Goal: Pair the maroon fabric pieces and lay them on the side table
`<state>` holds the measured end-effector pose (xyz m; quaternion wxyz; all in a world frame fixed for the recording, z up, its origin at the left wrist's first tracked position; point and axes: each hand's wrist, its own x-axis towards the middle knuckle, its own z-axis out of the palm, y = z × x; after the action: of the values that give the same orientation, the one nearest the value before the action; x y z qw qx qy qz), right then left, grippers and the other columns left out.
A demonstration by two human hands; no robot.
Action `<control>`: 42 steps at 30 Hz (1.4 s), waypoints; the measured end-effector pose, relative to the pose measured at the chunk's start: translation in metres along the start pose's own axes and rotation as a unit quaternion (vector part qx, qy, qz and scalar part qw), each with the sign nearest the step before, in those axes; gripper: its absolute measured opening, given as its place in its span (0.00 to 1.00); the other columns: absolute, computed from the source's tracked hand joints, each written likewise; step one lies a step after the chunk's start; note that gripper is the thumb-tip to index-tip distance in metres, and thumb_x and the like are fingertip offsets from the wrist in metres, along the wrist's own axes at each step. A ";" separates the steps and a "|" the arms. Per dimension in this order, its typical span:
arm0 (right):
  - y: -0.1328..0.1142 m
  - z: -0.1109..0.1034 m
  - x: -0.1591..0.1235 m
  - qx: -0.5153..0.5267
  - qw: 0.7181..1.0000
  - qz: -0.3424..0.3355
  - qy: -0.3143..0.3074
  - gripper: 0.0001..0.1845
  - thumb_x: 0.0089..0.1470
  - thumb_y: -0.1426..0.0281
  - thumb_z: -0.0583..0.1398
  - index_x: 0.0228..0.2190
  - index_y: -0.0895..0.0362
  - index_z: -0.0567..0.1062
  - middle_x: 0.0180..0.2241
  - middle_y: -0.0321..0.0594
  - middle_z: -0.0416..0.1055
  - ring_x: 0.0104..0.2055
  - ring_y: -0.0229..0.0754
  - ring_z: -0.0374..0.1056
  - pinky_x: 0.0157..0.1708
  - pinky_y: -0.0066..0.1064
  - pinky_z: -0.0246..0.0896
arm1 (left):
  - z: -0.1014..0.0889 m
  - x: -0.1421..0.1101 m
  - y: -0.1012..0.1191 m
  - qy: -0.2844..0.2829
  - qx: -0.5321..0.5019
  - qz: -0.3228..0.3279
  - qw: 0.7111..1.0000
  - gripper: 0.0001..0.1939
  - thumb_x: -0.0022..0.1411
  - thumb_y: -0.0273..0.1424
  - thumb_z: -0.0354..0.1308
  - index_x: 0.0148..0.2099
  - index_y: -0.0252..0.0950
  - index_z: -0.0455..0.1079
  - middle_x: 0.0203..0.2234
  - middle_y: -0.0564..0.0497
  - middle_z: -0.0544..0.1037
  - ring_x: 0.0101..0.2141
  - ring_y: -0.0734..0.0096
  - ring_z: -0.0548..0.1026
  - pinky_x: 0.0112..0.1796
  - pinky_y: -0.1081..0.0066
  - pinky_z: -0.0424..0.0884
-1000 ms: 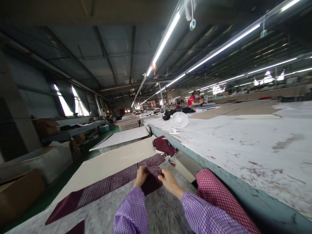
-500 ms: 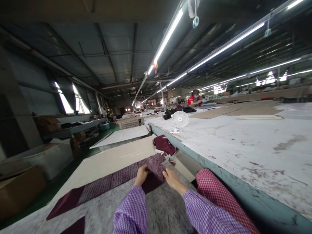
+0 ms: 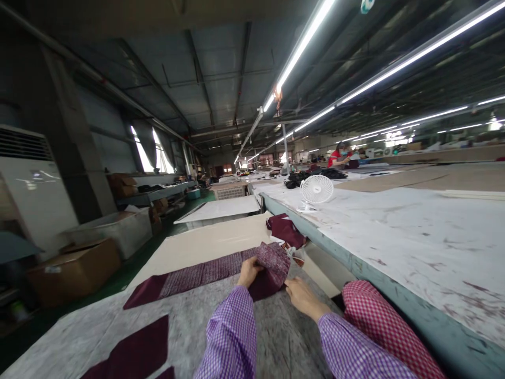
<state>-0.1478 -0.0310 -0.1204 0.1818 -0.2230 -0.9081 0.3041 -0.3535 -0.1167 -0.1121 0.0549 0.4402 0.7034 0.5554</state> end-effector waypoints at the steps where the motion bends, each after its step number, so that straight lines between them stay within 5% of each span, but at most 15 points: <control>1: 0.001 0.000 0.001 -0.001 1.000 0.000 -0.004 0.14 0.51 0.78 0.53 0.34 0.57 0.77 0.35 0.50 0.71 0.43 0.48 0.66 0.46 0.38 0.55 | -0.006 0.002 0.006 0.012 -0.014 0.007 1.000 0.05 0.45 0.25 0.60 0.30 0.32 0.72 0.22 0.53 0.76 0.23 0.72 0.71 0.26 0.74 0.66; 6: 0.006 0.002 0.006 0.053 0.998 0.017 -0.008 0.21 0.50 0.78 0.55 0.45 0.56 0.75 0.43 0.51 0.72 0.48 0.48 0.67 0.51 0.39 0.54 | -0.053 0.046 0.070 0.095 -0.078 0.069 0.990 0.15 0.54 0.32 0.56 0.43 0.32 0.69 0.32 0.49 0.77 0.29 0.73 0.72 0.31 0.74 0.67; 11: 0.011 -0.012 0.005 0.151 0.989 0.004 0.004 0.23 0.58 0.66 0.51 0.52 0.61 0.69 0.48 0.51 0.71 0.51 0.46 0.67 0.51 0.38 0.59 | -0.063 0.071 0.143 0.055 -0.073 0.139 0.986 0.17 0.45 0.26 0.62 0.41 0.31 0.71 0.32 0.50 0.78 0.34 0.68 0.73 0.39 0.69 0.69; 13: 0.008 -0.031 -0.001 0.235 0.970 0.004 0.061 0.30 0.62 0.57 0.42 0.54 0.61 0.66 0.50 0.51 0.70 0.52 0.45 0.66 0.52 0.37 0.60 | -0.049 0.060 0.156 0.033 -0.085 0.133 0.987 0.16 0.45 0.24 0.62 0.40 0.30 0.71 0.31 0.50 0.78 0.33 0.68 0.74 0.39 0.67 0.69; 17: -0.016 -0.089 -0.021 0.448 0.880 -0.026 0.156 0.41 0.59 0.45 0.35 0.57 0.58 0.62 0.52 0.51 0.68 0.51 0.47 0.67 0.48 0.38 0.64 | -0.006 0.030 0.169 -0.051 -0.206 0.112 0.971 0.18 0.44 0.21 0.61 0.41 0.32 0.68 0.36 0.49 0.78 0.37 0.66 0.75 0.41 0.66 0.70; 19: -0.031 -0.122 -0.030 0.429 0.887 -0.067 0.160 0.37 0.57 0.44 0.42 0.56 0.57 0.63 0.51 0.49 0.69 0.51 0.47 0.67 0.47 0.39 0.64 | 0.016 0.021 0.179 -0.064 -0.236 0.113 0.963 0.19 0.44 0.19 0.59 0.42 0.32 0.68 0.37 0.49 0.78 0.38 0.67 0.75 0.42 0.68 0.70; 22: -0.045 -0.167 -0.037 0.277 0.924 -0.079 0.250 0.32 0.48 0.52 0.60 0.49 0.57 0.67 0.47 0.47 0.72 0.48 0.49 0.68 0.49 0.41 0.62 | 0.047 0.017 0.201 -0.032 -0.224 0.114 0.968 0.17 0.45 0.18 0.58 0.40 0.33 0.67 0.35 0.49 0.78 0.36 0.69 0.75 0.40 0.70 0.70; 25: -0.046 -0.207 -0.045 0.149 0.933 -0.046 0.324 0.28 0.45 0.60 0.62 0.47 0.59 0.69 0.45 0.47 0.73 0.46 0.50 0.69 0.49 0.44 0.61 | 0.078 0.011 0.224 -0.004 -0.230 0.108 0.967 0.16 0.46 0.19 0.58 0.41 0.33 0.68 0.34 0.49 0.78 0.36 0.69 0.75 0.40 0.70 0.70; 32: -0.034 -0.283 -0.088 0.058 0.964 -0.118 0.231 0.40 0.47 0.64 0.62 0.60 0.52 0.56 0.57 0.41 0.63 0.56 0.51 0.62 0.57 0.45 0.55 | 0.142 -0.025 0.269 0.019 -0.385 0.159 0.909 0.29 0.51 0.18 0.55 0.57 0.37 0.61 0.49 0.46 0.73 0.47 0.68 0.72 0.51 0.66 0.65; 36: -0.028 -0.313 -0.090 0.005 0.960 -0.132 0.246 0.46 0.46 0.65 0.62 0.63 0.52 0.50 0.61 0.40 0.56 0.62 0.51 0.53 0.62 0.43 0.46 | 0.175 -0.033 0.295 0.073 -0.407 0.151 0.898 0.38 0.53 0.18 0.55 0.64 0.42 0.50 0.56 0.48 0.67 0.54 0.70 0.67 0.55 0.70 0.61; 39: -0.001 -0.326 -0.092 0.041 0.969 -0.111 0.215 0.48 0.45 0.64 0.62 0.64 0.54 0.48 0.61 0.42 0.56 0.61 0.50 0.55 0.61 0.42 0.48 | 0.200 -0.040 0.296 0.024 -0.427 0.052 0.902 0.44 0.52 0.18 0.56 0.67 0.42 0.42 0.55 0.46 0.67 0.49 0.70 0.72 0.47 0.73 0.69; 42: 0.043 -0.329 -0.118 0.035 0.994 0.004 0.101 0.47 0.41 0.62 0.62 0.62 0.59 0.55 0.56 0.49 0.64 0.54 0.54 0.64 0.55 0.45 0.58 | 0.218 -0.058 0.276 -0.075 -0.423 -0.127 0.894 0.49 0.52 0.22 0.59 0.68 0.38 0.32 0.52 0.39 0.68 0.30 0.72 0.77 0.25 0.76 0.72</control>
<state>0.1167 0.0938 0.0762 0.2792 -0.2499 -0.8730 0.3123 -0.0404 0.0023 0.0105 0.3587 0.3232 0.4457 0.7538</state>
